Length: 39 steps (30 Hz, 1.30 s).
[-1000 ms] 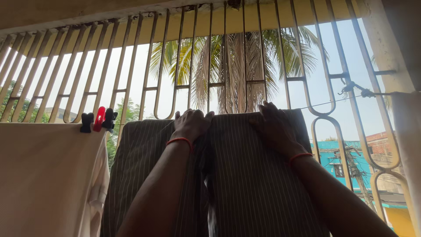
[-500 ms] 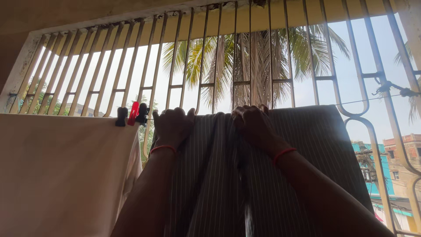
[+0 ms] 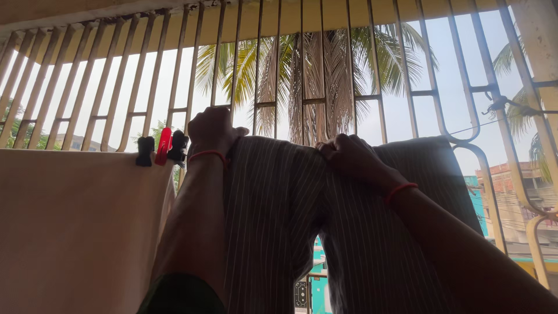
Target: The person hangs a pair of striped trousers on a clothesline using clothespins. They then remove a white cloth from the line, fold it, and place it on a ledge. Finally, they pick up a light blue shirt, unfold it, and hang it on the line.
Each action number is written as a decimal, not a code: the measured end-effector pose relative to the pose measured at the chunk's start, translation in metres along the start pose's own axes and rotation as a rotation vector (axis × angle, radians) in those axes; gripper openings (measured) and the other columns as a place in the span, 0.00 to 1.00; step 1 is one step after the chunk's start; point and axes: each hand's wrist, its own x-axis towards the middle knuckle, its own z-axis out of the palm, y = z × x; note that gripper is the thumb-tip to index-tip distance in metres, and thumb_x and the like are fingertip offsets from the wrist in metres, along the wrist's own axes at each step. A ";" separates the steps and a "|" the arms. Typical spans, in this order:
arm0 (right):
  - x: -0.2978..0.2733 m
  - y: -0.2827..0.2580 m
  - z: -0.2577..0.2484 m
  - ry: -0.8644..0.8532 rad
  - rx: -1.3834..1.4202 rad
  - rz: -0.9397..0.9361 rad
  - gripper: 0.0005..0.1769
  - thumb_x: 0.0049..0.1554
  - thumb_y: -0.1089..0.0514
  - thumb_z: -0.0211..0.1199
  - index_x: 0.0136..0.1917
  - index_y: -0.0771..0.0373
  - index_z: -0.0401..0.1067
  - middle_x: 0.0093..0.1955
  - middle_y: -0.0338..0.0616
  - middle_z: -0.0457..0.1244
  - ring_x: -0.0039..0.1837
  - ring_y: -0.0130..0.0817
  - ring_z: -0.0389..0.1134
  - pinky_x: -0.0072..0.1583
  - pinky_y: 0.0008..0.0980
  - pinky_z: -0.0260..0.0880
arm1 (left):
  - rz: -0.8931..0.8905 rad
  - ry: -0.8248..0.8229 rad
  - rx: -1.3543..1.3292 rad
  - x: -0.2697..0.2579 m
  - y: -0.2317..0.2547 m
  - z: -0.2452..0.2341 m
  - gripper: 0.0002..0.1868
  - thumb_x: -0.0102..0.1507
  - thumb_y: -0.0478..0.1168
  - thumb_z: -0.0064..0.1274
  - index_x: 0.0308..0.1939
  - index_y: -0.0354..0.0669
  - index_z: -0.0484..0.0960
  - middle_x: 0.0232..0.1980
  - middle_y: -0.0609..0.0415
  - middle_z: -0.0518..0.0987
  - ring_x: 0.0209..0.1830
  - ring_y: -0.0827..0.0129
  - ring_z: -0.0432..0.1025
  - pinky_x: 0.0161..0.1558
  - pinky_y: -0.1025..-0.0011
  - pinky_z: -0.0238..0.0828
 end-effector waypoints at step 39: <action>0.055 0.038 0.034 0.117 -0.390 0.027 0.43 0.64 0.26 0.35 0.66 0.61 0.71 0.63 0.59 0.64 0.70 0.54 0.60 0.70 0.60 0.51 | 0.133 -0.047 -0.234 -0.035 0.020 0.030 0.29 0.75 0.59 0.34 0.45 0.42 0.84 0.39 0.46 0.83 0.42 0.54 0.82 0.57 0.52 0.73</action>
